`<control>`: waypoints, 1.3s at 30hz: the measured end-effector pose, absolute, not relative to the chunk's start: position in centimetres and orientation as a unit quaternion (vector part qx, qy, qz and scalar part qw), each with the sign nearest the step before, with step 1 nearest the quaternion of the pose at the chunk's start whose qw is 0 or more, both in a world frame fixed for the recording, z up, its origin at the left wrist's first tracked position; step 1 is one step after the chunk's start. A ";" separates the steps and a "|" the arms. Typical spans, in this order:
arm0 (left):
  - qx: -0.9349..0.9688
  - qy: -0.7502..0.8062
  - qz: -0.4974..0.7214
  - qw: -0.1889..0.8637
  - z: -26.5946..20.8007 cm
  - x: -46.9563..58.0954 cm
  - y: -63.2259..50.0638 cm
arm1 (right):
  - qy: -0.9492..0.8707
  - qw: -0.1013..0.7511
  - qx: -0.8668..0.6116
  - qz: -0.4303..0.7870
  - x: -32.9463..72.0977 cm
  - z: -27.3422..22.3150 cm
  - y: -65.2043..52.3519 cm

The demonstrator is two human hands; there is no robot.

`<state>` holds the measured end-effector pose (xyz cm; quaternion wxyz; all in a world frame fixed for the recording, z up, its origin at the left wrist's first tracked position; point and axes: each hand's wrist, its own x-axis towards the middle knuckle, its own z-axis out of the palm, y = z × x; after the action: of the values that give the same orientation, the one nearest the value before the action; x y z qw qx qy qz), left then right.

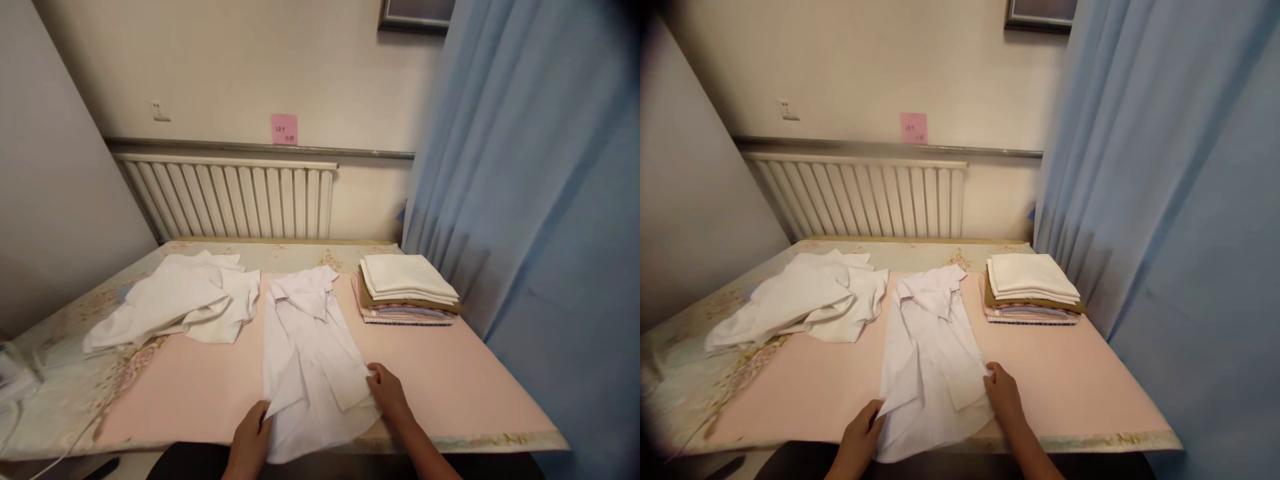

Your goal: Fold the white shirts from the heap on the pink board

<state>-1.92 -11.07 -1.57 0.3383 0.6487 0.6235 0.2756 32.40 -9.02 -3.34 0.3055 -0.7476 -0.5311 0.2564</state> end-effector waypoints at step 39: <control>0.642 0.708 0.262 0.135 -3.4 -3.1 -8.4 | -0.538 0.309 -0.738 0.267 32.3 -3.1 -9.6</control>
<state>-3.12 -8.42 -3.41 0.1351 0.6419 0.7080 0.2615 32.32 -9.59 -3.08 0.3085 -0.7379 -0.5378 0.2666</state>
